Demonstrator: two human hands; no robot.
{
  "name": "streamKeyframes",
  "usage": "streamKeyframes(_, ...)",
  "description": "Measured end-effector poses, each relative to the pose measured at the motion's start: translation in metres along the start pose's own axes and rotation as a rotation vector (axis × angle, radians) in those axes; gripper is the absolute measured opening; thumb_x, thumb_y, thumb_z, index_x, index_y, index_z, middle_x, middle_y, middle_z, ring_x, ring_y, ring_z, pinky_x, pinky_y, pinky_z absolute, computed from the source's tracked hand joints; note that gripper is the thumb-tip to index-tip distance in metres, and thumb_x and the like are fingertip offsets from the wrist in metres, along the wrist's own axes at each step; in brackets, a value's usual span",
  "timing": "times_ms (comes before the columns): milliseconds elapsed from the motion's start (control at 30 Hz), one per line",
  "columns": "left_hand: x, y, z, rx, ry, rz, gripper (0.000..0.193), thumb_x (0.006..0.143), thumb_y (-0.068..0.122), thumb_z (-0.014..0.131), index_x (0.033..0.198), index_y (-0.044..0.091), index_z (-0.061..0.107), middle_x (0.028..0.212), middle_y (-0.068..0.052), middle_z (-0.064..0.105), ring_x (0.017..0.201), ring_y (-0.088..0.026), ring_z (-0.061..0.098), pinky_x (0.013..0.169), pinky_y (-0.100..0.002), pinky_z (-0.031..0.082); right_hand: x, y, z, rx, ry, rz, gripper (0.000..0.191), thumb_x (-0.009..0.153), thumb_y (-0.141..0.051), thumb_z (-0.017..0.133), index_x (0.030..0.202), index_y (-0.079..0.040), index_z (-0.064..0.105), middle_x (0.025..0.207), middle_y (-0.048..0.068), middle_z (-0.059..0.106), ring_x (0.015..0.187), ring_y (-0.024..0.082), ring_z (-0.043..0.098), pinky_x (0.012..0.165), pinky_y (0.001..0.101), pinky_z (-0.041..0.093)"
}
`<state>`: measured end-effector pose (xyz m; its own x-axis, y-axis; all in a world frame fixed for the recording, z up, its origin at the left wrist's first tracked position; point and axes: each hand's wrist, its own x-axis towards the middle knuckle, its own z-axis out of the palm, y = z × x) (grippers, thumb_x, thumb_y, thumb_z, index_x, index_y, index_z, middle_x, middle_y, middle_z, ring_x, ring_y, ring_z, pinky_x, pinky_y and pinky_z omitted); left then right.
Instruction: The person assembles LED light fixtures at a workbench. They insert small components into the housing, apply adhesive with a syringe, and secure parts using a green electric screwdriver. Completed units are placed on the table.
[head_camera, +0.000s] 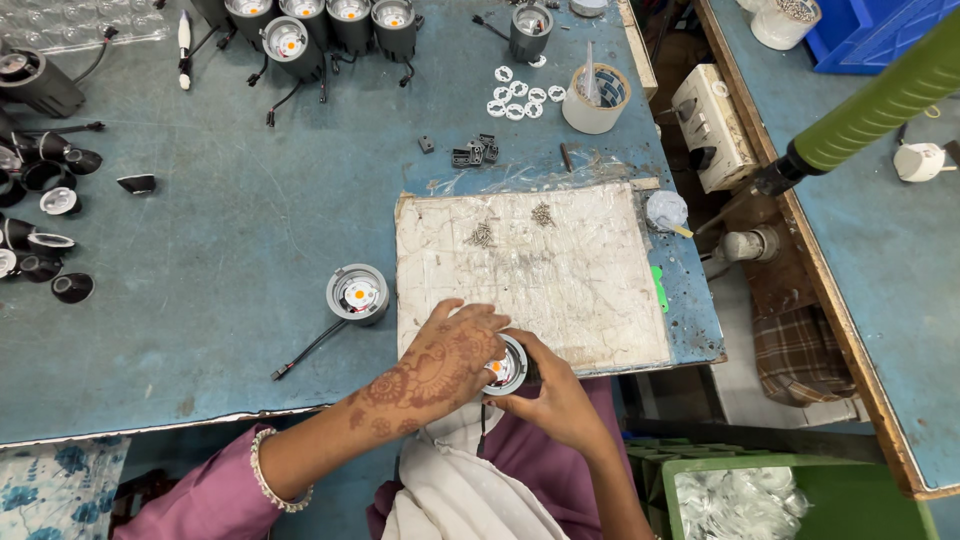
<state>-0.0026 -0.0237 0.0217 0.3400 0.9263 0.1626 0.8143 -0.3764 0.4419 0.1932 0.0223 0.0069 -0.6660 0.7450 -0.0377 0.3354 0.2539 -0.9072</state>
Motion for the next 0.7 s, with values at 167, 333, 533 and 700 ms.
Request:
streamKeyframes(167,-0.007,-0.001,0.002,-0.167,0.075,-0.056,0.033,0.076,0.014,0.075,0.108,0.007,0.074,0.133,-0.011,0.065,0.126,-0.027,0.055,0.111,-0.04,0.037,0.001,0.0,0.0,0.029,-0.009,0.005,0.079,0.068,-0.02,0.09,0.137,-0.009,0.055,0.127,0.011,0.071,0.118,0.022,0.068,0.102,0.0356,0.05)
streamKeyframes(333,0.004,0.002,-0.002,-0.053,-0.056,-0.086,0.028,0.073,0.014,0.077,0.1,0.008,0.073,0.12,-0.009,0.067,0.114,-0.027,0.06,0.099,-0.042,0.04,0.0,0.003,-0.001,0.028,-0.01,-0.021,0.077,0.068,-0.019,0.09,0.136,-0.008,0.056,0.126,0.011,0.071,0.118,0.022,0.068,0.102,0.0352,0.05)
streamKeyframes(533,0.004,0.008,-0.009,0.082,0.02,-0.019,0.028,0.07,0.017,0.079,0.096,0.008,0.073,0.105,-0.007,0.068,0.104,-0.025,0.061,0.094,-0.041,0.043,0.001,0.003,0.0,0.035,-0.004,0.02,0.077,0.067,-0.021,0.09,0.135,-0.008,0.057,0.125,0.011,0.072,0.116,0.021,0.069,0.102,0.0343,0.05)
streamKeyframes(700,0.007,0.011,-0.01,0.078,-0.014,-0.021,0.029,0.067,0.018,0.08,0.093,0.009,0.074,0.105,-0.006,0.068,0.105,-0.025,0.06,0.09,-0.042,0.042,0.0,0.001,0.0,0.012,0.011,-0.003,0.076,0.066,-0.02,0.091,0.134,-0.007,0.058,0.124,0.011,0.072,0.116,0.021,0.068,0.101,0.0346,0.05)
